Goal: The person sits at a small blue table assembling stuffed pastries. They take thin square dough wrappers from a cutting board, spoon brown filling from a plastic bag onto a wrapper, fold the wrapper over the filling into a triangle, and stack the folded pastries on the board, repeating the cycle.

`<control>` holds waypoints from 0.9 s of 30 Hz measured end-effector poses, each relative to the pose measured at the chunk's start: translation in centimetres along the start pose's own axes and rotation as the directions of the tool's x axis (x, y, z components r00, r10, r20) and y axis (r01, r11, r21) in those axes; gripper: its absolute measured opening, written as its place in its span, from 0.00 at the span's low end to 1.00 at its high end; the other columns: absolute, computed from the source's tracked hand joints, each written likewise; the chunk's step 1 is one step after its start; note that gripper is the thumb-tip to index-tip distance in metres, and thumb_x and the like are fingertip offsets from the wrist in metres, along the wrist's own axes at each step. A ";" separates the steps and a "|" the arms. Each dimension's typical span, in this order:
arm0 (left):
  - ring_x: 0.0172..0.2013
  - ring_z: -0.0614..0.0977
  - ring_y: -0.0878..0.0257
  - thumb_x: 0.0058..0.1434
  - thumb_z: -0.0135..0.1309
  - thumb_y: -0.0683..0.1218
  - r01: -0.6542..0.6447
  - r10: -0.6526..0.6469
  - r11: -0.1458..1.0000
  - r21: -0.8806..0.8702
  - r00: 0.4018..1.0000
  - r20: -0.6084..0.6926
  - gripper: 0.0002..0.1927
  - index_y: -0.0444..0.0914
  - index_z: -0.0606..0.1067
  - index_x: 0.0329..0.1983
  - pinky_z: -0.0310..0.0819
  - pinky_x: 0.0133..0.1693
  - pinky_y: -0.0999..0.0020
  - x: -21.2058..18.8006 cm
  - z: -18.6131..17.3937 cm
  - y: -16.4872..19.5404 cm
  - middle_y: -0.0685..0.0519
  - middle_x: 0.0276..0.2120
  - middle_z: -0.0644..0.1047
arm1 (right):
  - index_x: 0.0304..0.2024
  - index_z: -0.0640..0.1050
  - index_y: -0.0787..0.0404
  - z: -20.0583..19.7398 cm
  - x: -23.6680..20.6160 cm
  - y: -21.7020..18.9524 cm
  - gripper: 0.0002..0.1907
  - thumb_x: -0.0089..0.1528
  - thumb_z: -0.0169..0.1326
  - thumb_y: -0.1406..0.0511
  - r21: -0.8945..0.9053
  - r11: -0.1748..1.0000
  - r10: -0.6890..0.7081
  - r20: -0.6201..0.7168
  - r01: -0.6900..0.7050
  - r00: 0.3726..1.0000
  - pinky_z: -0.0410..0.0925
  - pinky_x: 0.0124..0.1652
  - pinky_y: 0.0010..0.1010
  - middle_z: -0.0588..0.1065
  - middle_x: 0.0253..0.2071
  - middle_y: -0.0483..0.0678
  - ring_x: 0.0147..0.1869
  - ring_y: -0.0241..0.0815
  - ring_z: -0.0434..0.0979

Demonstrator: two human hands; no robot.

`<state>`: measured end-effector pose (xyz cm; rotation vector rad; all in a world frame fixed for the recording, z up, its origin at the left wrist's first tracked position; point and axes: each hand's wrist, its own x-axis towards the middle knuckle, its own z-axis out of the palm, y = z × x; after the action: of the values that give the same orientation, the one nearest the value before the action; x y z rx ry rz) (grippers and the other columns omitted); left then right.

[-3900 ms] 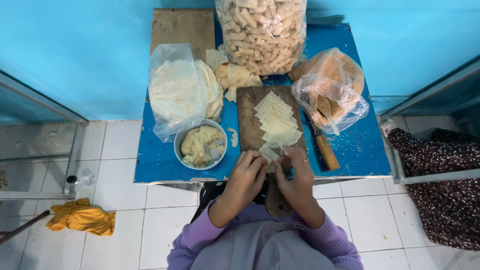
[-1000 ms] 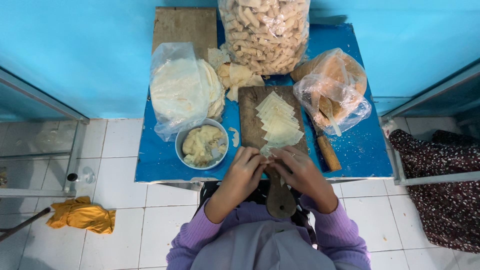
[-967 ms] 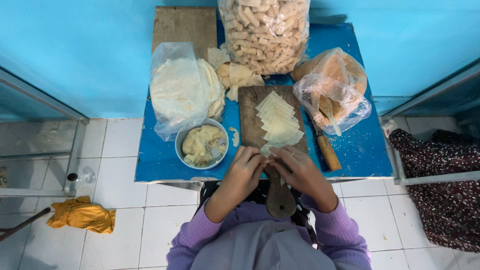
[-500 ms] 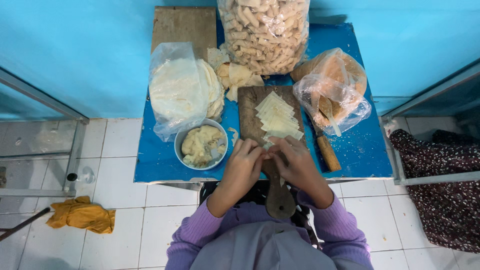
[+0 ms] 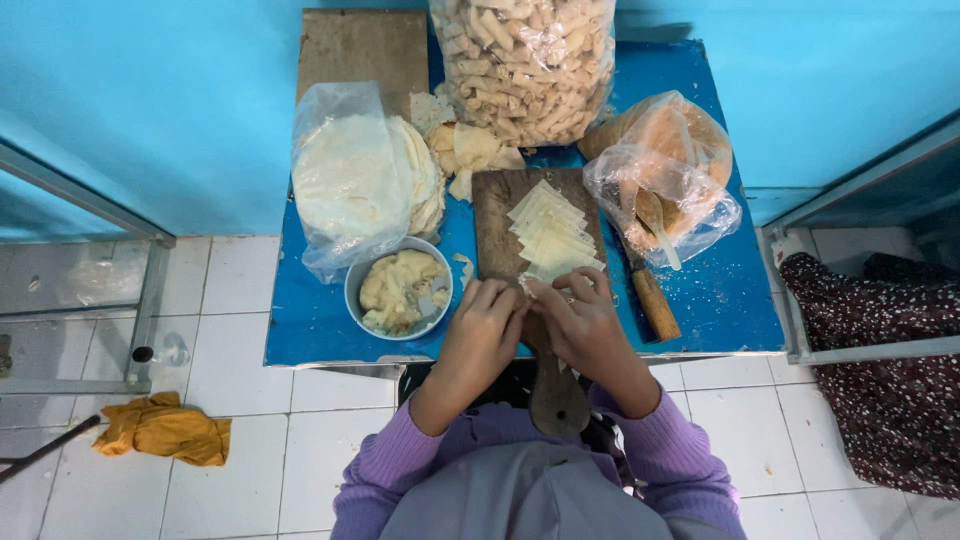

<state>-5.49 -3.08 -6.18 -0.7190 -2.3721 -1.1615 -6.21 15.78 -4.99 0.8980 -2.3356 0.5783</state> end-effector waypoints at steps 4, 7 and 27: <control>0.44 0.74 0.41 0.61 0.55 0.36 0.006 -0.004 0.999 0.040 0.999 -0.047 0.05 0.32 0.75 0.40 0.70 0.46 0.51 0.5 0.3 0.0 0.42 0.40 0.72 | 0.55 0.76 0.65 0.3 0.0 0.0 0.22 0.57 0.61 0.73 -0.006 1.000 -0.003 -0.036 0.003 0.999 0.65 0.57 0.52 0.78 0.37 0.49 0.49 0.50 0.77; 0.46 0.74 0.43 0.61 0.55 0.37 -0.039 0.053 0.990 0.135 0.993 -0.106 0.06 0.33 0.76 0.41 0.70 0.56 0.47 0.7 0.6 -0.2 0.42 0.41 0.72 | 0.56 0.75 0.65 0.5 0.0 0.0 0.23 0.58 0.61 0.73 -0.008 1.000 -0.018 -0.038 0.017 0.999 0.64 0.59 0.54 0.79 0.40 0.49 0.51 0.50 0.77; 0.45 0.78 0.49 0.63 0.61 0.43 0.061 -0.094 0.964 -0.259 0.988 -0.119 0.27 0.34 0.68 0.63 0.74 0.48 0.59 1.4 0.4 1.3 0.43 0.49 0.74 | 0.70 0.66 0.67 0.1 -0.9 2.8 0.29 0.66 0.53 0.77 0.849 0.181 0.453 0.376 -0.497 0.808 0.72 0.54 0.27 0.78 0.50 0.51 0.53 0.37 0.80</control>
<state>-5.82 -1.73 -4.84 -0.6128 -2.1834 -1.5187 -7.65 18.08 -6.18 0.4911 -2.1431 2.3946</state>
